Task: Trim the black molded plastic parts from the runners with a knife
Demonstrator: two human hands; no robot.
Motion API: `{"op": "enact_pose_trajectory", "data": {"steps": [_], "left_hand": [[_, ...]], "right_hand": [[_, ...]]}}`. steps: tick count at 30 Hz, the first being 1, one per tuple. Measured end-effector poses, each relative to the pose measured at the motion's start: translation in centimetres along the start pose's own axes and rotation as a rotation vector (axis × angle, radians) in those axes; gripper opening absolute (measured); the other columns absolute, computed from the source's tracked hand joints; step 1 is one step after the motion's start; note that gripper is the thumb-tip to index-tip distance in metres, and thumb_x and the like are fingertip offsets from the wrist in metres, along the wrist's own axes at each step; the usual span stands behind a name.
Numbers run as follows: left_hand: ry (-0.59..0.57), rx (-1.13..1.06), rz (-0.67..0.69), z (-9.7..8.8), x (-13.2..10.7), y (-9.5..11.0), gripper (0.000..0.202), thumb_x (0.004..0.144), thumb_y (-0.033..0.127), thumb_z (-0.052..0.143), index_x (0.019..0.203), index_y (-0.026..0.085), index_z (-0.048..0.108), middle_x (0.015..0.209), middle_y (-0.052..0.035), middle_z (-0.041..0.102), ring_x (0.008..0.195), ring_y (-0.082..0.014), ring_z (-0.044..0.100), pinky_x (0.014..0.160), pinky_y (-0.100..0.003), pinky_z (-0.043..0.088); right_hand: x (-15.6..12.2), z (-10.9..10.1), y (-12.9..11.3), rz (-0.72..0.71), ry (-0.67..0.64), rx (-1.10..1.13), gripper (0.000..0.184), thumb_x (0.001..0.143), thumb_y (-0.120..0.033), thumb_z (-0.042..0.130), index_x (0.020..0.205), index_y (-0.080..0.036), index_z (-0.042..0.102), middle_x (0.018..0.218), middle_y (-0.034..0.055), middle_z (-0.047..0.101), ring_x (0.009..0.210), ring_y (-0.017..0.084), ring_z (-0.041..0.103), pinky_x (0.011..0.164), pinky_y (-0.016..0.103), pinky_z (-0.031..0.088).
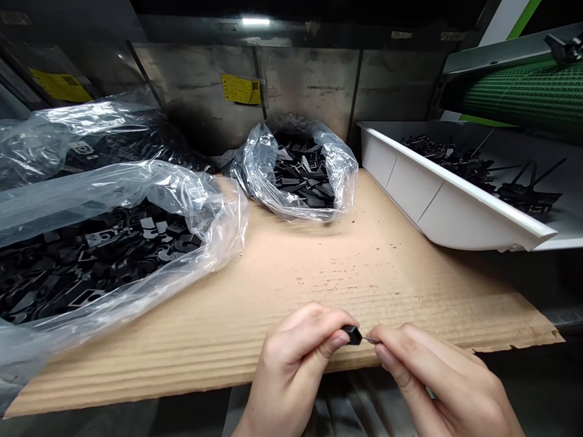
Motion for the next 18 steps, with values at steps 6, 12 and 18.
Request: {"op": "enact_pose_trajectory", "data": {"steps": [6, 12, 18], "left_hand": [[-0.004, 0.058, -0.001, 0.18, -0.25, -0.1, 0.017, 0.086, 0.01, 0.051, 0.087, 0.023, 0.063, 0.077, 0.0025, 0.059, 0.072, -0.0099, 0.057, 0.065, -0.014, 0.041], [-0.018, 0.091, -0.031, 0.26, 0.14, -0.22, 0.016, 0.085, 0.01, 0.051, 0.082, 0.018, 0.064, 0.069, 0.0009, 0.056, 0.063, -0.0102, 0.054, 0.059, -0.016, 0.04], [-0.001, 0.096, -0.028, 0.28, 0.17, -0.23, 0.016, 0.085, 0.01, 0.051, 0.082, 0.016, 0.066, 0.07, -0.0006, 0.058, 0.064, -0.011, 0.055, 0.06, -0.017, 0.041]], "right_hand": [[-0.41, -0.44, -0.35, -0.067, 0.008, -0.091, 0.021, 0.081, -0.006, 0.05, 0.099, -0.015, 0.056, 0.068, 0.0044, 0.061, 0.058, 0.013, 0.059, 0.052, 0.022, 0.047], [0.18, -0.6, -0.28, -0.112, -0.056, -0.229, 0.022, 0.081, -0.008, 0.048, 0.099, -0.014, 0.06, 0.068, 0.0049, 0.062, 0.058, 0.014, 0.06, 0.054, 0.023, 0.048], [0.39, -0.62, -0.5, -0.134, -0.09, -0.285, 0.021, 0.083, -0.009, 0.045, 0.095, -0.013, 0.062, 0.066, 0.0051, 0.062, 0.057, 0.013, 0.06, 0.055, 0.022, 0.048]]}}
Point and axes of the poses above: each hand's wrist, its own x-axis towards the middle knuckle, its own z-axis out of the palm, y = z × x, the point moved 9 cm from there along x, towards the middle knuckle
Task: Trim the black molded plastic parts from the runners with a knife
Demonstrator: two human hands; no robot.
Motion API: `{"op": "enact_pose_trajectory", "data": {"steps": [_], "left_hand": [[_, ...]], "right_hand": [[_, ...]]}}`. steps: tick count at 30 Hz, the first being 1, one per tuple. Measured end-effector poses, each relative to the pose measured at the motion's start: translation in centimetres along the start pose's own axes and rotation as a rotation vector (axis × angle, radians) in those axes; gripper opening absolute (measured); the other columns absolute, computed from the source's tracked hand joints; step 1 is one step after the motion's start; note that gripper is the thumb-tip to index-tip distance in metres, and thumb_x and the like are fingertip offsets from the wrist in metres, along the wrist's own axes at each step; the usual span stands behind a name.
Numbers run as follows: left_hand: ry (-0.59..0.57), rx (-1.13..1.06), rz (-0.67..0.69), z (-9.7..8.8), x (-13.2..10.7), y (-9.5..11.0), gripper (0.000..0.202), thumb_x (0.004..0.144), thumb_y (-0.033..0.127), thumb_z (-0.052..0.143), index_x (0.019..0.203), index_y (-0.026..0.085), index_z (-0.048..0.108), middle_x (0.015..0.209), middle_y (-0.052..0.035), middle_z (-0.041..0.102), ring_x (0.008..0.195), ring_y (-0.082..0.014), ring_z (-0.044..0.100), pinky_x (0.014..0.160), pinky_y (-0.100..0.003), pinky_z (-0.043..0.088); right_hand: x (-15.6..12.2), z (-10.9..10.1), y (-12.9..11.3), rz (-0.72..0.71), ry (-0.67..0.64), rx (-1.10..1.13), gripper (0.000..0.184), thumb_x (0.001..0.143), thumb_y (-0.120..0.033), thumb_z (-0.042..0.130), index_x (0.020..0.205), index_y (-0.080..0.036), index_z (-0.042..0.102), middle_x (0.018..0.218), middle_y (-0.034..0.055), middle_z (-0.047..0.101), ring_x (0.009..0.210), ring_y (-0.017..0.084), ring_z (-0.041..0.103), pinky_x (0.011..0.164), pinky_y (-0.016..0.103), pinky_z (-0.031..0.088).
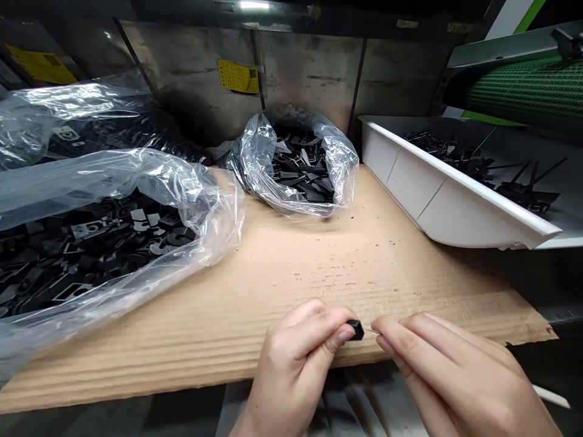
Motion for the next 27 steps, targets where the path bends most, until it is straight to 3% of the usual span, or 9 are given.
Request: {"op": "enact_pose_trajectory", "data": {"steps": [10, 17, 21, 27], "left_hand": [[0.003, 0.023, 0.022, 0.2, -0.1, 0.0, 0.016, 0.084, 0.009, 0.051, 0.082, 0.016, 0.065, 0.071, -0.0016, 0.057, 0.065, -0.0125, 0.056, 0.06, -0.019, 0.041], [-0.021, 0.018, 0.061, 0.4, -0.4, 0.2, 0.018, 0.086, 0.007, 0.048, 0.086, 0.017, 0.062, 0.075, -0.0023, 0.056, 0.069, -0.0133, 0.056, 0.062, -0.02, 0.042], [-0.003, 0.081, 0.123, 0.4, -0.9, 0.4, 0.021, 0.084, 0.002, 0.047, 0.092, 0.017, 0.061, 0.081, -0.0034, 0.056, 0.075, -0.0136, 0.055, 0.067, -0.02, 0.041], [0.077, 0.189, 0.27, 0.2, -1.7, 1.0, 0.033, 0.081, -0.003, 0.044, 0.104, 0.017, 0.057, 0.087, -0.0055, 0.058, 0.079, -0.0155, 0.054, 0.069, -0.022, 0.044]], "right_hand": [[-0.3, 0.5, -0.1, -0.014, -0.063, -0.033, 0.023, 0.083, -0.01, 0.043, 0.097, -0.013, 0.061, 0.066, 0.0047, 0.062, 0.055, 0.013, 0.06, 0.054, 0.022, 0.049], [-0.7, 1.1, 0.4, 0.088, -0.123, 0.088, 0.022, 0.084, -0.01, 0.041, 0.094, -0.017, 0.06, 0.064, 0.003, 0.062, 0.054, 0.013, 0.06, 0.052, 0.021, 0.048], [-0.7, 1.8, 1.2, 0.256, -0.187, 0.292, 0.017, 0.087, -0.017, 0.042, 0.079, -0.022, 0.056, 0.061, -0.0028, 0.059, 0.051, 0.01, 0.059, 0.047, 0.019, 0.044], [-1.9, 5.3, 1.7, 0.663, -0.361, 0.802, 0.034, 0.089, -0.035, 0.039, 0.059, -0.02, 0.044, 0.051, -0.0052, 0.042, 0.045, 0.007, 0.041, 0.043, 0.018, 0.033]]}}
Point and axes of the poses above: each hand's wrist, its own x-axis towards the middle knuckle, its own z-axis out of the palm, y = z × x, the point moved 9 cm from there along x, towards the middle knuckle
